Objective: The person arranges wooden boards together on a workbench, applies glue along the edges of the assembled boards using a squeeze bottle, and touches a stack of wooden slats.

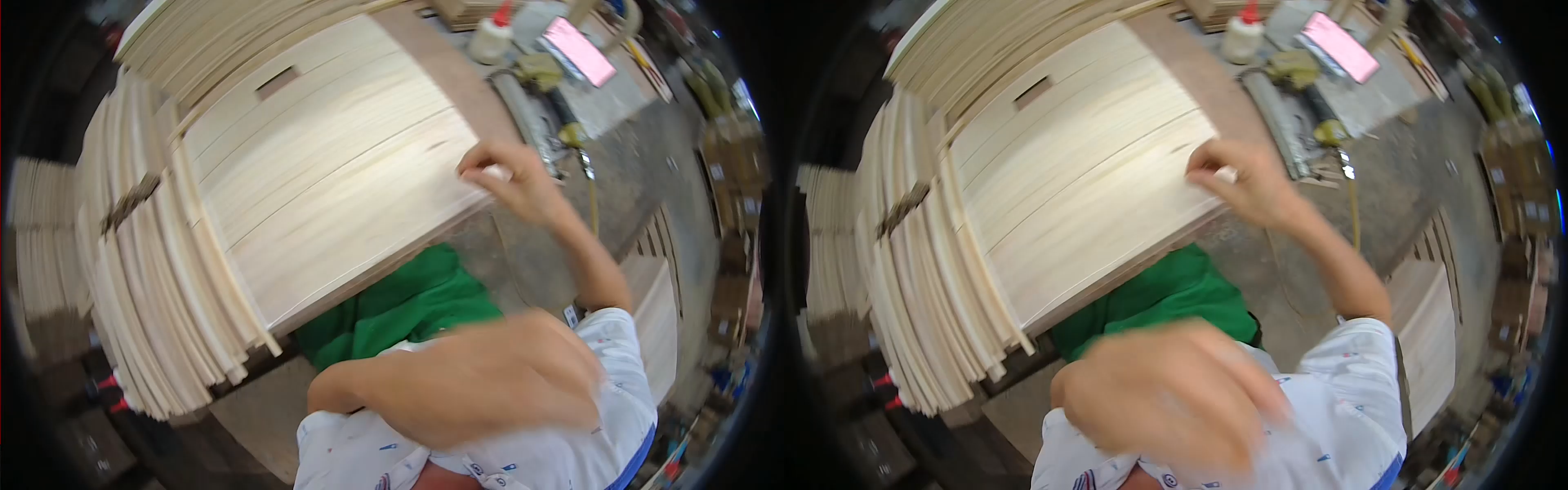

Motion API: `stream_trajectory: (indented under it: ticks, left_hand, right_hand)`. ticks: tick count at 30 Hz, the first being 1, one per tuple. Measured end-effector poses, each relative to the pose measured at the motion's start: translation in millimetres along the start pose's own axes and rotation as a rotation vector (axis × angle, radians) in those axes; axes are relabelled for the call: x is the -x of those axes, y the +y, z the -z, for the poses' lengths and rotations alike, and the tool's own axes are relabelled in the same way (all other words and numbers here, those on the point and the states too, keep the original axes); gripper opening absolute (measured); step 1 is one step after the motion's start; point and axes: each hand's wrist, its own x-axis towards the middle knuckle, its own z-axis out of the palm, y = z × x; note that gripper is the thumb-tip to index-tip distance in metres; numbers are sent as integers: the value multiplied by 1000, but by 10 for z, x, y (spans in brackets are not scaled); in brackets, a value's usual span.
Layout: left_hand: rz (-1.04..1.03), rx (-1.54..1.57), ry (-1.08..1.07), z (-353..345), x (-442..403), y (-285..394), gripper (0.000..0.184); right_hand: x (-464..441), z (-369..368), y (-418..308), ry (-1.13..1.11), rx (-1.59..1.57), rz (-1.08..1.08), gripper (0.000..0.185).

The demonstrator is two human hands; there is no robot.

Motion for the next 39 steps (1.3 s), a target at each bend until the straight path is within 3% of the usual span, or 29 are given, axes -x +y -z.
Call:
stream_trajectory:
  ticks: [4,5,7,10,12,14,16,18,20,26,28,36,39]
  left_hand:
    - [49,-1024,381,439,557,-56,19]
    - [376,-962,741,456,780,55,18]
    - [470,-1375,927,892,1235,343,23]
    - [554,-2112,707,1419,1903,1131,34]
    - [655,-2419,662,1712,2387,1729,37]
    - [911,-2515,904,1767,2489,2026,41]
    - [1013,-2560,926,2002,2825,2252,44]
    - [1112,-2600,939,2122,3049,2288,47]
    - [1391,-2703,817,2202,3152,2254,51]
    - [1358,-2681,862,2227,3254,2283,55]
    - [1386,-2668,865,2191,3191,2266,55]
    - [1331,-2599,985,2222,3155,2182,65]
    - [1485,-2635,918,2151,3022,2139,71]
  right_hand:
    - [470,79,-46,48,-93,-131,16]
    - [541,96,-51,95,-237,-201,15]
    - [660,74,-32,151,-381,-273,14]
    - [714,-52,-1,213,-514,-272,15]
    - [735,-142,-38,50,-641,-280,16]
    - [714,-278,-78,-35,-664,-338,16]
    - [724,-531,-35,-282,-707,-315,17]
    - [745,-834,52,-387,-737,-339,18]
    - [800,-1071,126,-486,-761,-366,19]
    - [933,-1469,383,-479,-518,-287,20]
    - [909,-1520,396,-439,-611,-430,21]
    - [728,-1555,467,-506,-661,-616,24]
    - [708,-1550,485,-520,-721,-662,25]
